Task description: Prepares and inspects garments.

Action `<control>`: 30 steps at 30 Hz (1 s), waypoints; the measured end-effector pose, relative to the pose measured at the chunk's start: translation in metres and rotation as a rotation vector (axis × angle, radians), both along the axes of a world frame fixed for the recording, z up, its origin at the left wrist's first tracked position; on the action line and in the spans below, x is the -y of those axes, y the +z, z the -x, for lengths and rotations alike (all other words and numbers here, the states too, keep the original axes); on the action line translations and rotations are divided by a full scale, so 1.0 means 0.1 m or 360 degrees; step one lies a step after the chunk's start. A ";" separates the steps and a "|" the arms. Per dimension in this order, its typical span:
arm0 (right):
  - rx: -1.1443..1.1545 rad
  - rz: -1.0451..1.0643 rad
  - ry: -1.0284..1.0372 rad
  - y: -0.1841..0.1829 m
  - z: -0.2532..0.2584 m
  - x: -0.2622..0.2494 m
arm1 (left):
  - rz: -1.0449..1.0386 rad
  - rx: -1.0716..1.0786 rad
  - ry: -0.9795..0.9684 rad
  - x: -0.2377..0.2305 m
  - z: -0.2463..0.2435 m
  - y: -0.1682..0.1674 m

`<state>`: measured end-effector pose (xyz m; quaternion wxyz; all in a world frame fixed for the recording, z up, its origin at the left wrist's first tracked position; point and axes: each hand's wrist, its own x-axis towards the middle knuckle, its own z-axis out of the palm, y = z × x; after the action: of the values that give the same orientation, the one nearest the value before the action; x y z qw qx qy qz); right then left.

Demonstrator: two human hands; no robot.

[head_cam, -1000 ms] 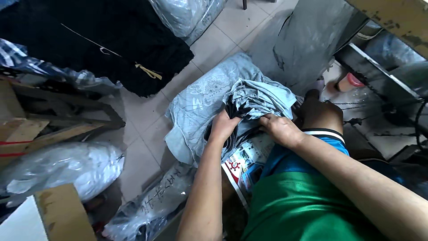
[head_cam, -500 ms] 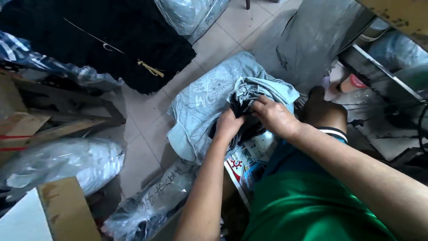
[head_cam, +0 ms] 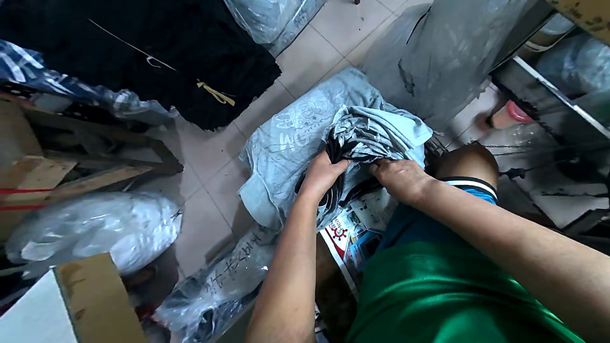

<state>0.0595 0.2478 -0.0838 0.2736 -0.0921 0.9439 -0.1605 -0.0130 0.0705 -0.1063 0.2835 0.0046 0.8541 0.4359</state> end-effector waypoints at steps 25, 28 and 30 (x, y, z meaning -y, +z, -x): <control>-0.0344 0.0352 -0.0732 0.04 0.08 0.06 | 0.0124 -0.0383 0.0108 0.16 -0.01 0.59; -0.0912 0.0181 -0.0972 -0.01 0.15 -0.09 | -0.0002 -0.0354 0.0152 0.16 -0.05 0.51; -0.1013 0.0248 -0.0926 -0.07 0.21 -0.21 | -0.0026 -0.0327 0.0171 0.14 -0.11 0.43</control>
<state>0.0390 0.2686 -0.0905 -0.0953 0.1123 0.9529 -0.2652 -0.0023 0.0568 -0.0635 0.1708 0.0059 0.8742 0.4546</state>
